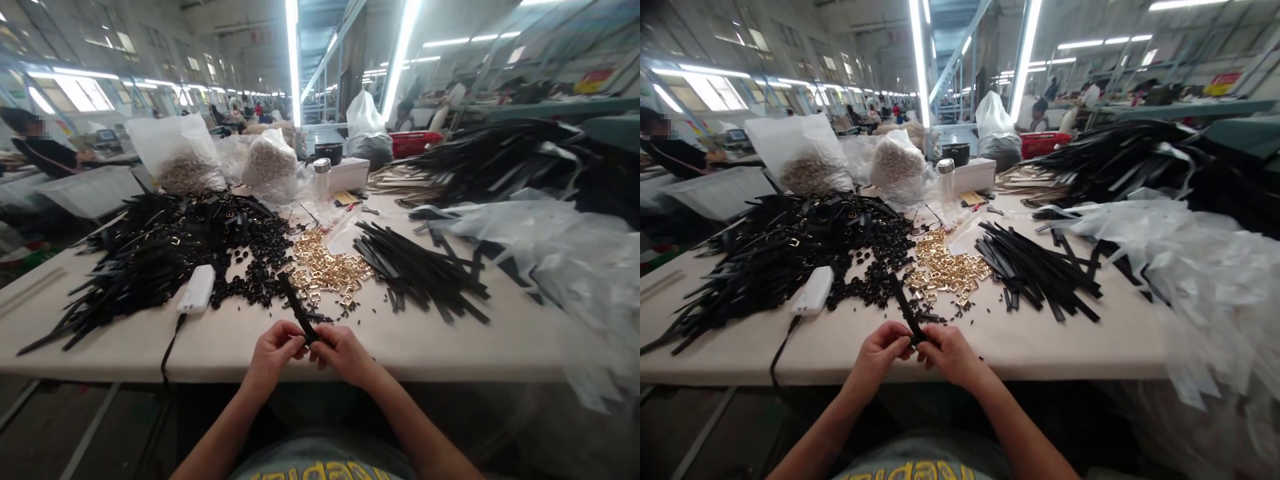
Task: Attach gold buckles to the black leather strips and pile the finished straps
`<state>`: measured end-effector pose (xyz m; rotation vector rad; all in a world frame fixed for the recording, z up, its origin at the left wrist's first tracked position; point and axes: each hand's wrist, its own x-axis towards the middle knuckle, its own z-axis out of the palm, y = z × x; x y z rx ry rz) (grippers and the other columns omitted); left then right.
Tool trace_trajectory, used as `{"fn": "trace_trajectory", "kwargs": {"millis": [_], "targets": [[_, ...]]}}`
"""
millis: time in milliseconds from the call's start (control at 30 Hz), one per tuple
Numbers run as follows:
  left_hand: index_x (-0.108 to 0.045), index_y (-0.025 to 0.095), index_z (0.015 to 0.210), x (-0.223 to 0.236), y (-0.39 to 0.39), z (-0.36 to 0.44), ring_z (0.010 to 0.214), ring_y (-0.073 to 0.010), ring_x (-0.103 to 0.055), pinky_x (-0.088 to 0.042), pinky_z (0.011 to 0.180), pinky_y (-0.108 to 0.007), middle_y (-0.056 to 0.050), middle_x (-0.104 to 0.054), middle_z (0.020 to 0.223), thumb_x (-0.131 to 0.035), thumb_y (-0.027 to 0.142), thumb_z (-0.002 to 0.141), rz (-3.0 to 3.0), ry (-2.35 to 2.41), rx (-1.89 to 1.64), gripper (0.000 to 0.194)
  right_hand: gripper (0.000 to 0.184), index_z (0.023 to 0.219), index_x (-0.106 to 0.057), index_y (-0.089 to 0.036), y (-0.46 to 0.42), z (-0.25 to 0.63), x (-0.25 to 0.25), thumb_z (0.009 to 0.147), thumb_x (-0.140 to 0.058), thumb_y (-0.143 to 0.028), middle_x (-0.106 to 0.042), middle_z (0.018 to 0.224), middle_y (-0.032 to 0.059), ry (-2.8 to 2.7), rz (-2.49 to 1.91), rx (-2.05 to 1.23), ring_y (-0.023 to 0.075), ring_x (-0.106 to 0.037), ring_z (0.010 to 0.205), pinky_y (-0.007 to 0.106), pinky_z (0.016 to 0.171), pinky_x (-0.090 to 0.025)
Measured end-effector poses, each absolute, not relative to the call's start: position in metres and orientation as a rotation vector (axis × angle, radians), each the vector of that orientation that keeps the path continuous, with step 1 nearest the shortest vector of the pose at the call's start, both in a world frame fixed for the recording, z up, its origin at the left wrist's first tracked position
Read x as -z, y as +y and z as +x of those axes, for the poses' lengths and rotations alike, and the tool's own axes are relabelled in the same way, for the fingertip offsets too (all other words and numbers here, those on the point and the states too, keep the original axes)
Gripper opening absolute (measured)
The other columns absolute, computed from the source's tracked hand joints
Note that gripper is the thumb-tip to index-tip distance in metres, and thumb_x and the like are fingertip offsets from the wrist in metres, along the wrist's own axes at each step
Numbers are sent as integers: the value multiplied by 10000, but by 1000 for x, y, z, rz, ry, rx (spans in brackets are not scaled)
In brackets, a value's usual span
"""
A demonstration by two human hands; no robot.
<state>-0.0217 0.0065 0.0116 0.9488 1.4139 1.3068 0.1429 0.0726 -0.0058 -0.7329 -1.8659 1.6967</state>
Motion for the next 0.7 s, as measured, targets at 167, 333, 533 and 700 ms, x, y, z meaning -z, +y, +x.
{"fn": "trace_trajectory", "kwargs": {"millis": [167, 333, 533, 700], "targets": [[-656, 161, 717, -10, 6, -24, 616, -131, -573, -494, 591, -243, -3, -639, 700, -713, 315, 737, 1223, 1568, -1353, 165, 107, 872, -626, -168, 72, 142, 7, 848, -538, -224, -631, 669, -24, -1861, -722, -1679, 89, -588, 529, 186, 513, -491], [-721, 196, 785, -15, -1, -26, 746, -164, -635, -511, 640, -244, -35, -683, 827, -671, 260, 803, 1602, 1681, -1350, 84, 97, 865, -618, -174, 72, 141, 9, 856, -536, -224, -631, 660, -27, -1885, -743, -1644, 89, -591, 514, 182, 501, -472], [-740, 215, 906, -17, -5, -27, 841, -166, -670, -538, 763, -260, -43, -704, 907, -635, 190, 849, 1947, 1644, -1272, 123, 94, 865, -613, -174, 73, 143, 8, 864, -527, -213, -640, 665, -29, -1917, -739, -1620, 84, -603, 517, 171, 505, -465], [-733, 217, 949, -11, -4, -31, 858, -173, -673, -553, 769, -275, -53, -700, 936, -636, 192, 855, 2035, 1602, -1268, 137, 96, 859, -609, -174, 73, 142, 12, 862, -513, -178, -639, 675, -30, -1937, -735, -1587, 81, -606, 526, 164, 505, -463]]}}
